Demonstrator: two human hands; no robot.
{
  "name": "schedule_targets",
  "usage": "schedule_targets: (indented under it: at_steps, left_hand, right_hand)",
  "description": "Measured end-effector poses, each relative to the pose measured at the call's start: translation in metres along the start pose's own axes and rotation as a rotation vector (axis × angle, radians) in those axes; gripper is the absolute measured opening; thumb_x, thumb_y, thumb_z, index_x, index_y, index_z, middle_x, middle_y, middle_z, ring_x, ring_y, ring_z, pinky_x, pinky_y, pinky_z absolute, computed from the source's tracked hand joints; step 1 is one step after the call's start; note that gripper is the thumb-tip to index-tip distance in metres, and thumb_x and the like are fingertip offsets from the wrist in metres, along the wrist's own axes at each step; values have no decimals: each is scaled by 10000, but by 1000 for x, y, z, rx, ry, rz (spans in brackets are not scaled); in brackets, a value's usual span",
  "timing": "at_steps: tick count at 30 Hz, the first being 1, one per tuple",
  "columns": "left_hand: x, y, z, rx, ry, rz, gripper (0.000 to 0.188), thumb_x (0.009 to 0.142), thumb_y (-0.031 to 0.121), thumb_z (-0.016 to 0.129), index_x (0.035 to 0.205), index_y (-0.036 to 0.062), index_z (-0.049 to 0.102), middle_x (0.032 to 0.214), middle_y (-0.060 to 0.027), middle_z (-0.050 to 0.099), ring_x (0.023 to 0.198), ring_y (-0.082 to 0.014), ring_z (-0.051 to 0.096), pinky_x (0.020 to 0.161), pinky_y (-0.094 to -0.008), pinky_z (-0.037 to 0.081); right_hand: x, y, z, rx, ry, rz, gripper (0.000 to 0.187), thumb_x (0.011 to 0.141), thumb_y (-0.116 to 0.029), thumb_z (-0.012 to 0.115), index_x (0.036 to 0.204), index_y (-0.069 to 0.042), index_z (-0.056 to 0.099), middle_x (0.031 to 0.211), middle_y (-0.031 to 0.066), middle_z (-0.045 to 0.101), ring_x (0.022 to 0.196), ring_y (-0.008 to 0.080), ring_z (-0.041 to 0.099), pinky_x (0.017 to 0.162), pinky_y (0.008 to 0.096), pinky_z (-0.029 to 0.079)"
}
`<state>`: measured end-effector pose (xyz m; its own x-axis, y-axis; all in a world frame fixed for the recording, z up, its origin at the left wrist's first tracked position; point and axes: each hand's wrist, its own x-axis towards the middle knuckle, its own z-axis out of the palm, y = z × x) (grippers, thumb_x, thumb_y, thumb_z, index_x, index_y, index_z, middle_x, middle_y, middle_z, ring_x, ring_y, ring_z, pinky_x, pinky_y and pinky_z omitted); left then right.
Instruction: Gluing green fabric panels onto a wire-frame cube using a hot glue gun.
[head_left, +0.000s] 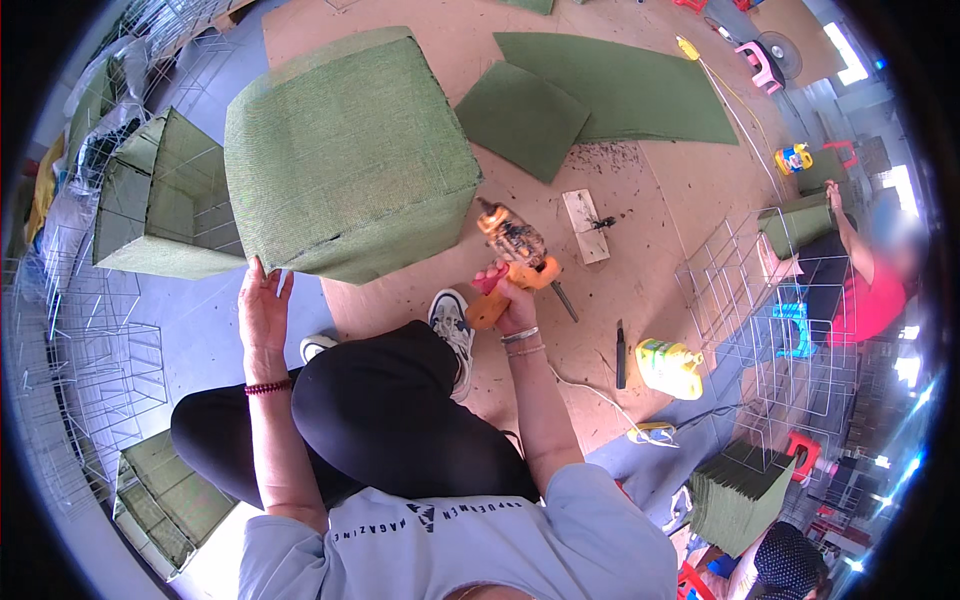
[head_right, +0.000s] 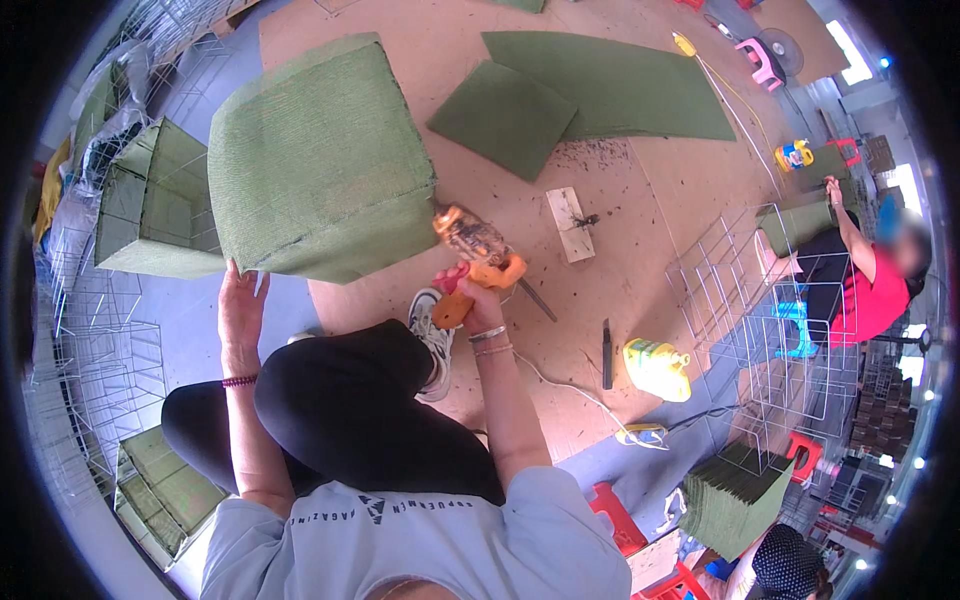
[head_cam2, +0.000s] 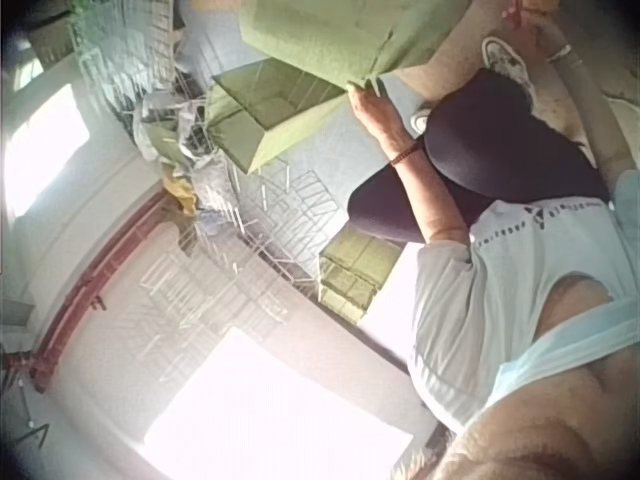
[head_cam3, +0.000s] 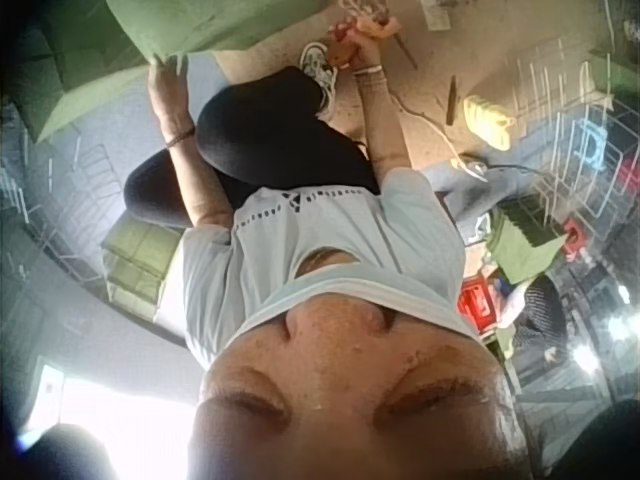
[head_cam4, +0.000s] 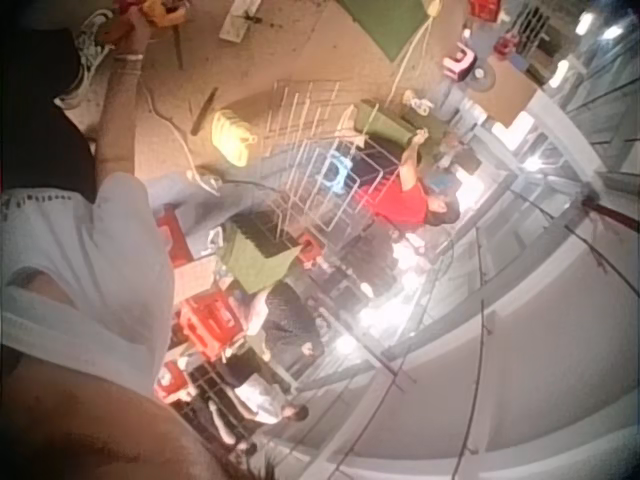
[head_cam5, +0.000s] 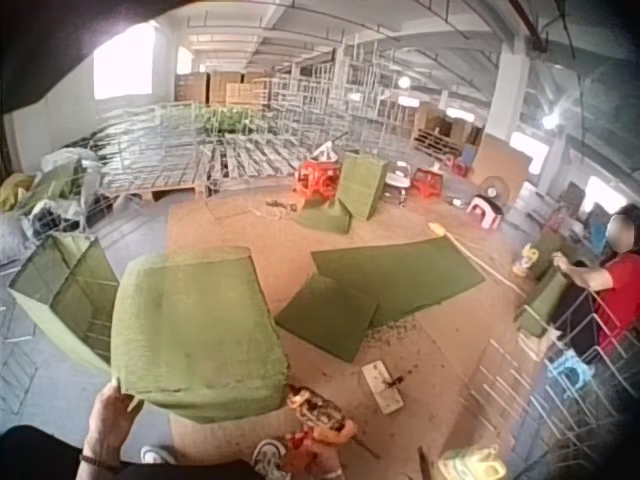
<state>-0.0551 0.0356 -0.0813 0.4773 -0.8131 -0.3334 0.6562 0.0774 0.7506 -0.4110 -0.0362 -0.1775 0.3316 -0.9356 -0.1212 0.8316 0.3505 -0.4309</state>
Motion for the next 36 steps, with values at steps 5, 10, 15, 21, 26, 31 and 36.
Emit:
schedule_targets:
  at_steps: [5,10,15,21,26,31,36]
  left_hand:
    - [-3,-1,11,4,21,-11,174,871,262,611,960,113,603,916,-4,592,901,-140,524,947,-403,391]
    - [-2,1,9,12,29,-8,147,889,243,588,969,121,604,913,8,591,888,-135,529,956,-399,388]
    - [-4,3,14,12,36,-5,139,890,241,586,955,118,603,906,5,583,897,-136,525,958,-402,390]
    - [0,2,0,-8,-1,-18,144,888,244,590,951,115,597,894,5,573,899,-137,521,962,-406,390]
    - [0,0,4,-13,-9,-30,140,886,250,594,928,116,594,866,9,569,865,-131,528,961,-398,392]
    - [-2,1,12,-11,2,-38,134,884,253,596,907,121,589,848,12,572,859,-126,536,960,-394,393]
    - [-1,1,8,-13,-21,-34,134,888,246,590,924,117,591,866,8,579,868,-126,537,965,-400,393]
  right_hand:
    - [2,7,14,-67,-18,86,265,724,-18,644,959,-42,524,908,86,577,931,295,587,893,445,466]
    - [10,5,18,-72,16,51,262,724,-17,641,956,-40,522,900,84,577,932,293,588,891,448,468]
    - [14,1,7,-137,21,49,317,740,-84,662,1004,-94,488,939,31,540,973,225,552,810,336,472]
    - [17,-10,-1,-91,35,-68,317,757,-87,667,1015,-91,483,931,32,530,975,223,534,806,338,467]
    - [1,-12,-7,-26,17,-66,247,766,-20,619,986,-53,512,928,71,574,978,265,565,894,402,452]
    - [4,-7,11,-105,-61,7,240,763,-11,619,974,-49,512,916,74,571,979,269,566,919,427,442]
    - [9,-8,8,-138,13,-8,298,753,-66,662,995,-86,489,915,38,548,949,222,562,819,343,464]
